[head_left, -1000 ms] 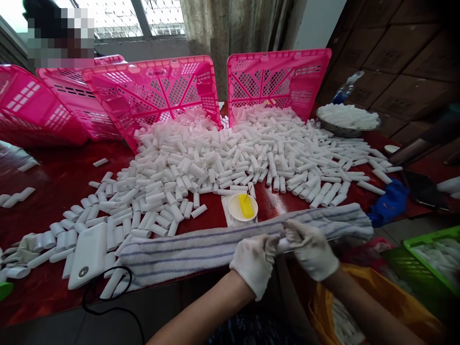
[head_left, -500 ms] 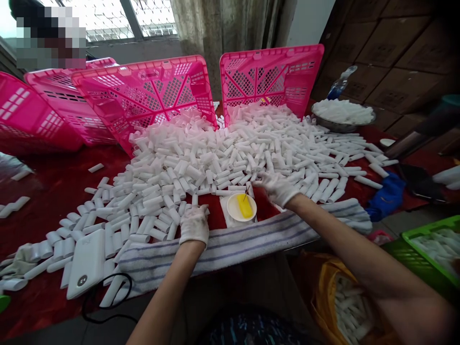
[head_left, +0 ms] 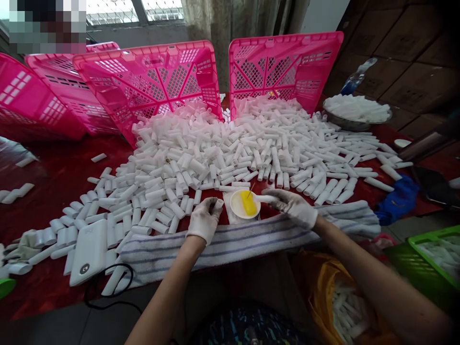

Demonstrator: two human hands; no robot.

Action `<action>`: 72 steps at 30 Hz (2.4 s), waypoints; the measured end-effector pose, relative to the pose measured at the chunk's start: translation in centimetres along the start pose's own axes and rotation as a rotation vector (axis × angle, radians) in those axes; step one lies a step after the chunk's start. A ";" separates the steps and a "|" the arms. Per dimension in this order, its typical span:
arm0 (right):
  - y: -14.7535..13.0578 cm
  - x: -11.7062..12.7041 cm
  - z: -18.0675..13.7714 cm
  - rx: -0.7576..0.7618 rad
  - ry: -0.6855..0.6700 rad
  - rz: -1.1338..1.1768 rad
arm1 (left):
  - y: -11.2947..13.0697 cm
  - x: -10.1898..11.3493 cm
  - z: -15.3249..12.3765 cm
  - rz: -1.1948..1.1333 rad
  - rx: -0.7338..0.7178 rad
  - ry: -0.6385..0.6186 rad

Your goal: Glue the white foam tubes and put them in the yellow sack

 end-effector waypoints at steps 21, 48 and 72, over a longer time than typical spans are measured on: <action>3.0 -4.4 1.0 0.123 0.092 0.181 | 0.8 -1.4 -0.4 -0.364 0.039 0.042; -0.1 -3.5 -1.9 0.201 0.142 0.187 | 1.2 -0.8 -1.4 -0.204 0.044 0.049; -6.1 -5.1 -6.9 0.179 0.298 -0.206 | 9.5 -5.5 -4.3 -0.139 0.096 -0.197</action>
Point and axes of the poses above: each hand's wrist, its own z-axis towards the middle knuckle, its own x-axis out of the back of the hand, y = z × x, the point moved 5 cm from there along z, towards the middle knuckle, and after that the axes turned 15 degrees about -x, right-handed, at the moved point
